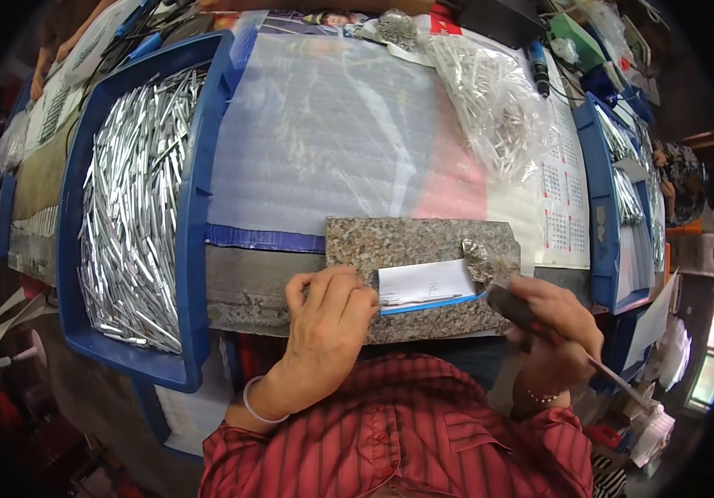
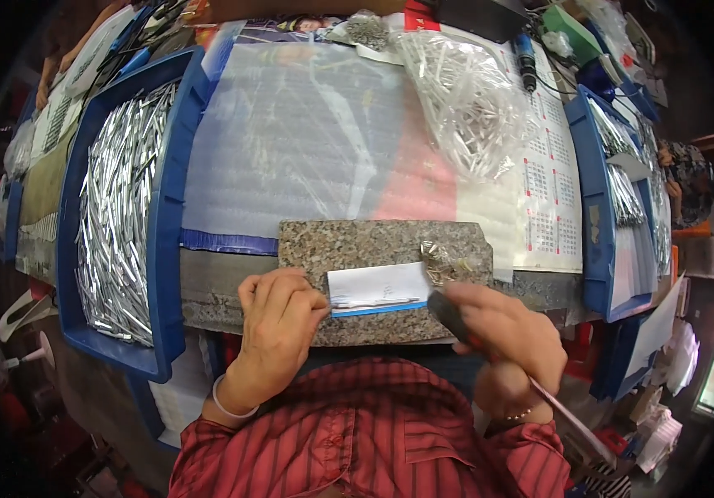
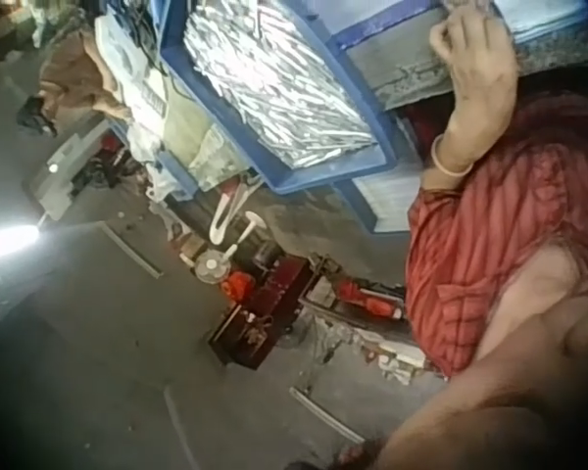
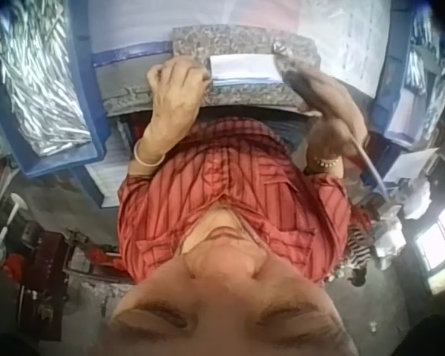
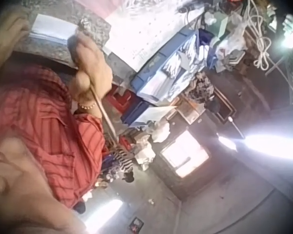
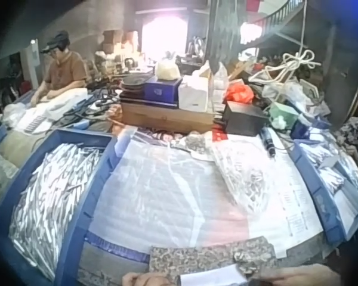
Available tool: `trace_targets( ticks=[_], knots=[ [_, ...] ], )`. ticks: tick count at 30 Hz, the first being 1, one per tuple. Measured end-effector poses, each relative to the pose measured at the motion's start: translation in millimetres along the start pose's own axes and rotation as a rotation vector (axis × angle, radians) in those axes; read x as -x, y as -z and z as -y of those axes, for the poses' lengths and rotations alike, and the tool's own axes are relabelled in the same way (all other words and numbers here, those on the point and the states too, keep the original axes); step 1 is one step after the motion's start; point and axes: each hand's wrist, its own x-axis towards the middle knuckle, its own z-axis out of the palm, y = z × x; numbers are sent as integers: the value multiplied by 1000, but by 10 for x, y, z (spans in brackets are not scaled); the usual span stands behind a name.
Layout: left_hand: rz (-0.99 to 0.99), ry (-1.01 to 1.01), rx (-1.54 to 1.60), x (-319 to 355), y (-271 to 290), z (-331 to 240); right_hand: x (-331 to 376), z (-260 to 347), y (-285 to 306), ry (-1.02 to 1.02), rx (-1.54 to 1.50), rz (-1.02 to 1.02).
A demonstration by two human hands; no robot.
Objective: The worker picks up small metal strips, places them on a stone block to inspect or mark them with a stylus tool, and then sorts them into a blue plastic bin.
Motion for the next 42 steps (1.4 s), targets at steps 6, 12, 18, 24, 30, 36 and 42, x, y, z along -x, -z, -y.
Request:
trace_targets(
  ticks=[6, 12, 18, 24, 30, 36, 42],
  knots=[
    [24, -9, -70, -16, -35, -30, -85, -448, -105, 101, 294, 419],
    [5, -15, -79, -19, -36, -67, -3, -318, 59, -64, 124, 242],
    [6, -7, -71, -21, -24, -69, -1, -257, 51, -24, 86, 199],
    [19, -3, -92, 12, -40, -31, -178, -134, -203, 75, 100, 339],
    [2, -18, -80, 43, -54, -22, -252, -83, -585, 426, 197, 335],
    [-1, -4, -62, 45, -58, 21, -289, -143, -481, 155, 213, 435],
    [-25, -24, -19, 2, -15, -52, -85, -179, -114, 172, 532, 351]
  ],
)
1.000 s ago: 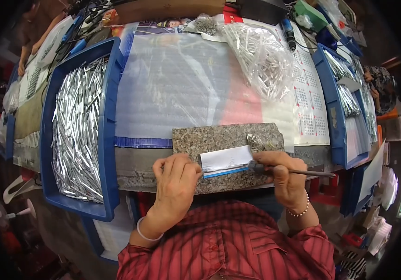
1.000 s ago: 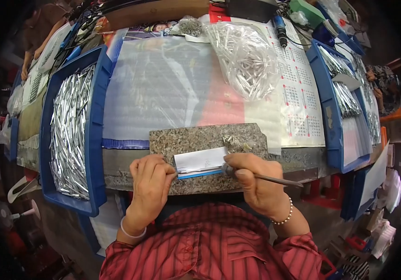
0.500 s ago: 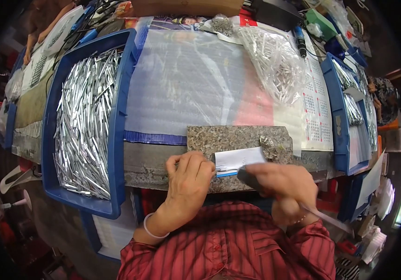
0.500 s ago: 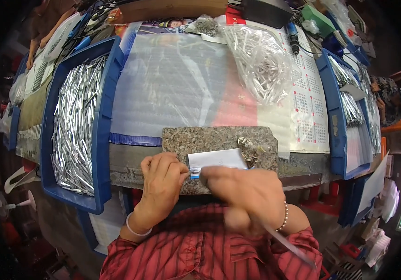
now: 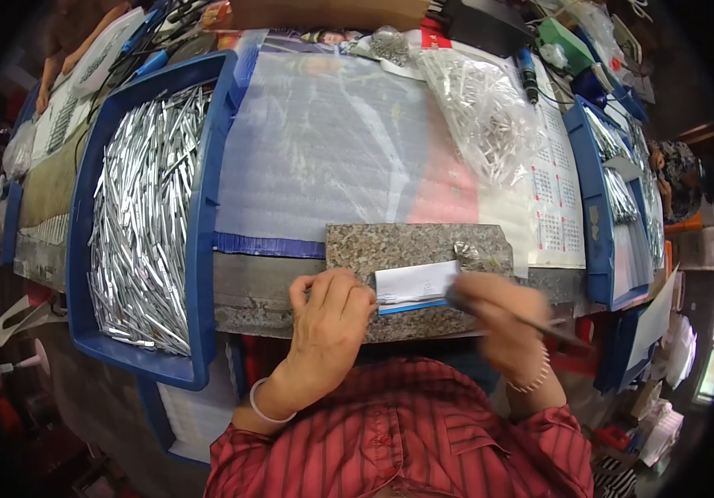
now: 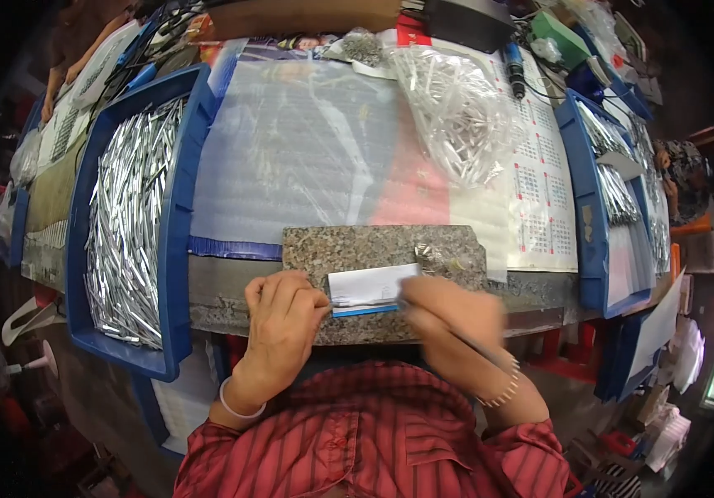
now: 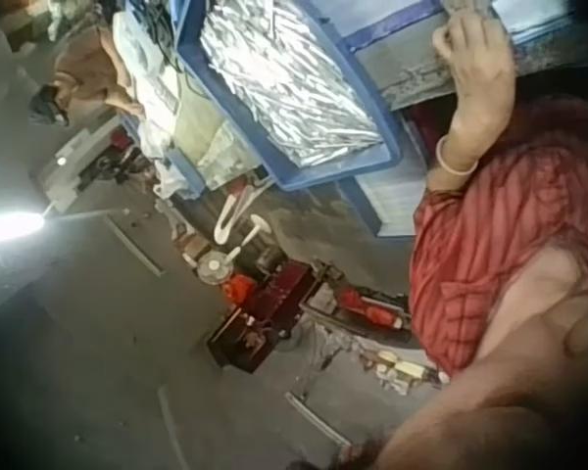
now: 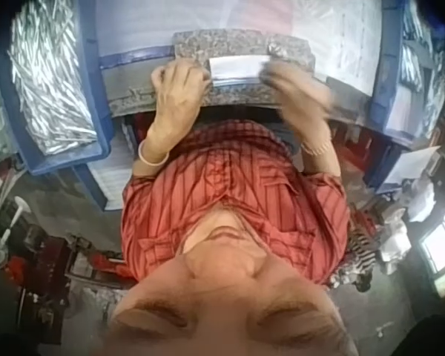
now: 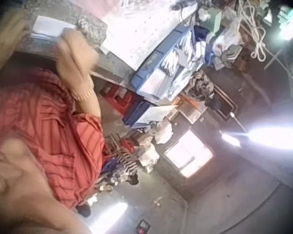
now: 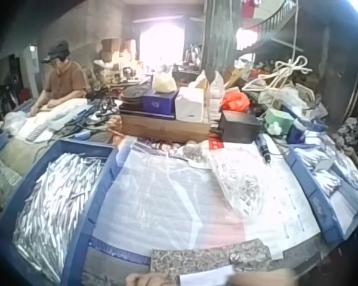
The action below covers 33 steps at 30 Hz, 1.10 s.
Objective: The worker picks up small metal strips, places them on a stone block to inspect or mark them with a stylus tool, and then sorts them into a blue plastic bin.
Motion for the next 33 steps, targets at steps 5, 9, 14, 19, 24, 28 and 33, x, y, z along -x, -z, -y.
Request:
trace_targets(
  ticks=[5, 9, 14, 19, 24, 28, 33],
  knots=[
    [19, -8, -86, -4, -27, 21, 67, -133, 35, -109, -198, -144],
    [28, 17, -93, 43, -17, -5, 322, -74, 90, -163, -584, -258],
    [-40, 22, -117, 111, 122, -119, 516, 15, 11, -368, -930, -235],
    [-80, 40, -106, 187, 353, -360, 574, -57, -150, -482, -1135, -98],
    [-65, 49, -81, 263, 395, -503, 517, -5, -241, -521, -1274, -39],
    [-48, 33, -114, 320, 374, -483, 541, 9, -282, -508, -1273, -40],
    [-31, 48, -94, 343, 340, -464, 518, 29, -281, -488, -1184, -17]
  ],
)
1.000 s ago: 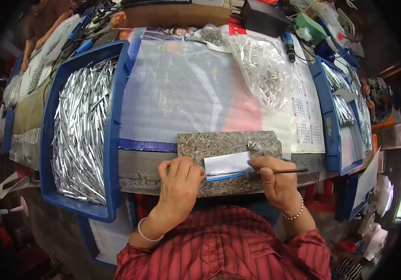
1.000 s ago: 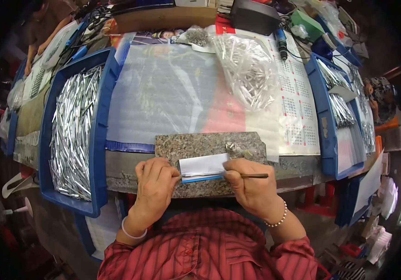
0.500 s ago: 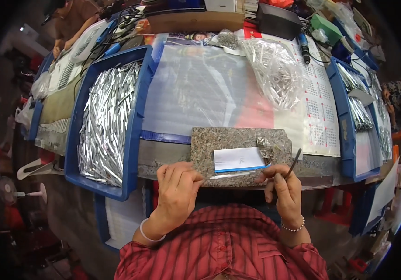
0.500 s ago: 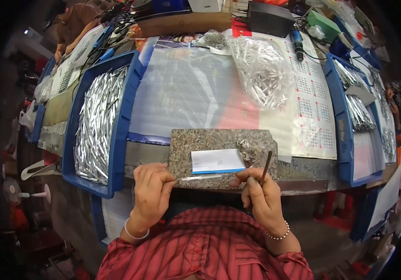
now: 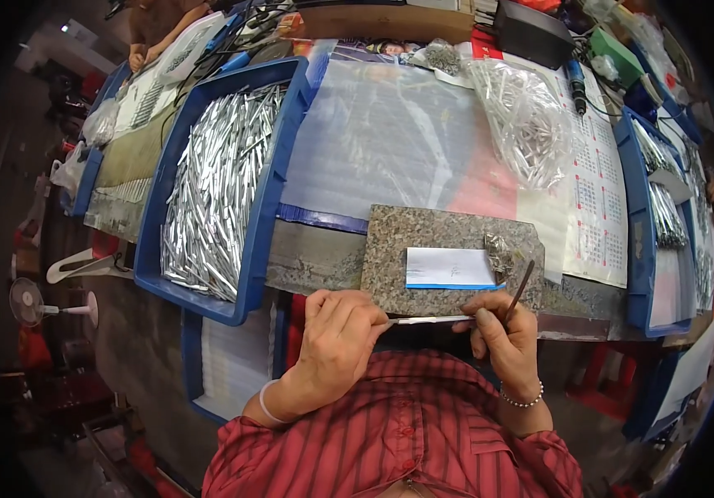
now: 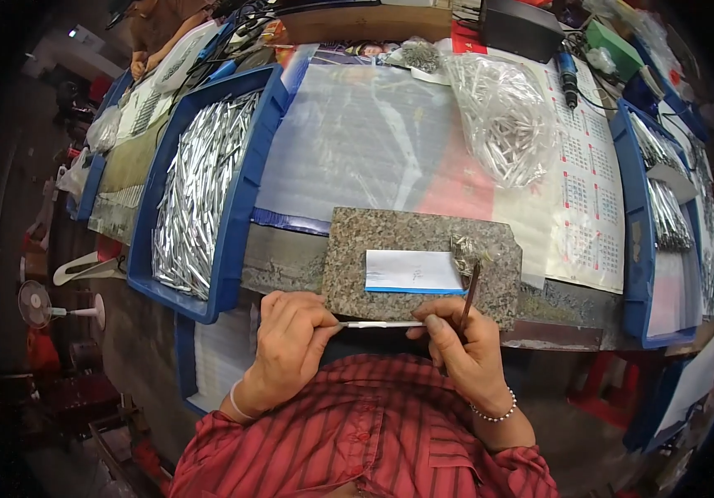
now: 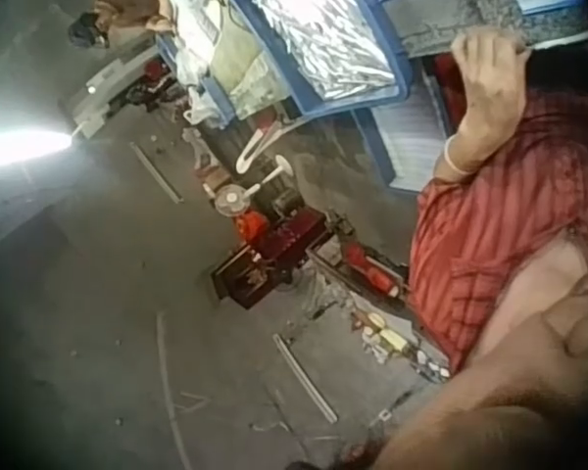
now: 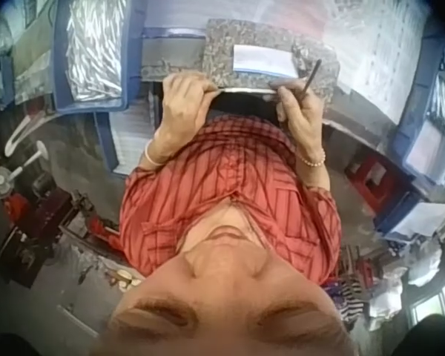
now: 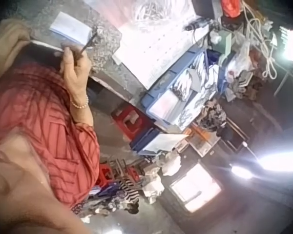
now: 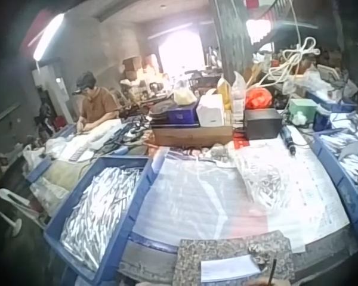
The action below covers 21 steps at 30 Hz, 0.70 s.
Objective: The worker picks up small metal strips, places them on a stone block to inspect or mark them with a stylus tool, and then sorts them into a blue plastic bin.
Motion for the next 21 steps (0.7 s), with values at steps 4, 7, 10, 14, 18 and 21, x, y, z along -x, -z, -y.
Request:
trace_targets(
  ticks=[4, 7, 10, 14, 18, 21],
  knots=[
    [2, 29, 2, 10, 16, -27, 0, 0, -2, -61, 11, 23],
    [0, 27, 9, 17, 13, -10, -10, -9, -34, -55, 49, 6],
    [-1, 30, 19, 31, 9, 7, -22, -9, -54, -42, 106, 11],
    [10, 43, 45, 38, 19, 17, -2, -17, -40, -79, 60, -1],
    [3, 56, 50, 58, 19, 32, -12, -62, -35, 30, 51, -37],
    [-6, 59, 52, 86, 1, 67, -22, -51, -65, 12, 32, -83]
  ],
)
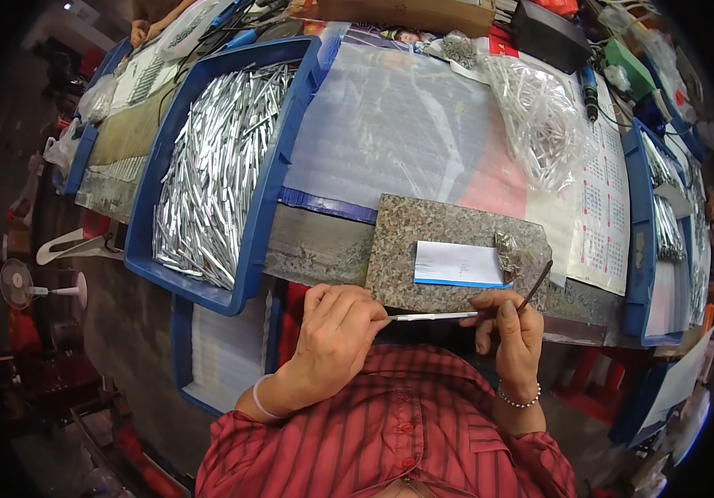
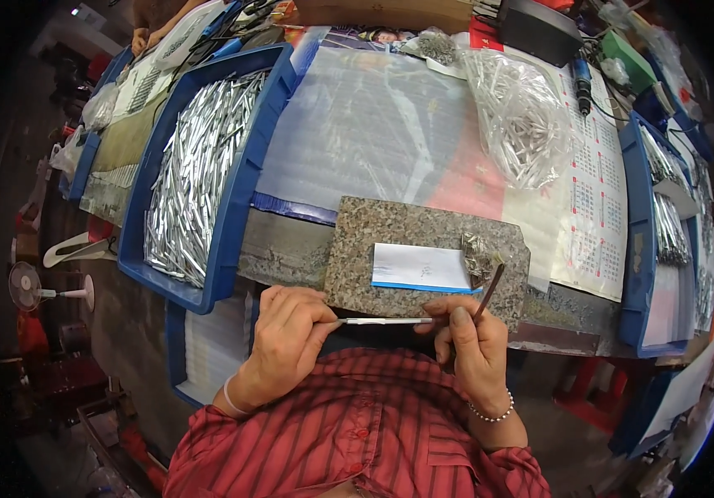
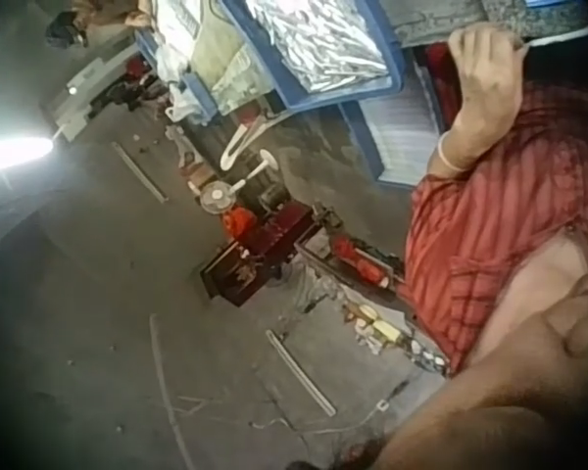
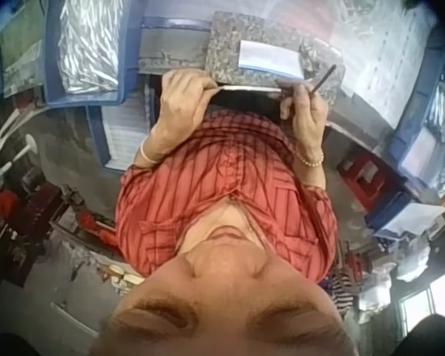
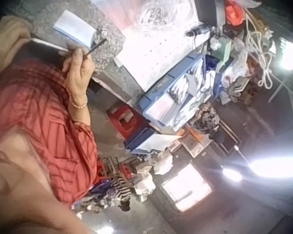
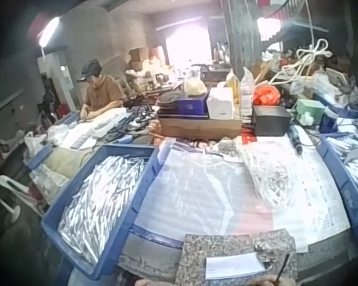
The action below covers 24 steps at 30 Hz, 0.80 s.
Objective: The worker picks up small metal strips, places them on a stone block to inspect or mark them with a stylus tool, and then sorts them into a blue plastic bin.
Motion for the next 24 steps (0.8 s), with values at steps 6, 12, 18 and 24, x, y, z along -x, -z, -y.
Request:
trace_targets(
  ticks=[6, 12, 18, 24],
  knots=[
    [-8, 7, 7, 25, 15, 16, -1, -36, 2, -3, -9, 27],
    [-18, 12, 40, 94, 5, 39, 20, 21, -93, -121, 90, 84],
    [-33, 66, 159, 172, 47, 65, 42, 14, -142, -104, 137, 94],
    [-2, 204, 366, 258, 39, 121, 46, -70, -229, -3, 186, 114]
  ],
)
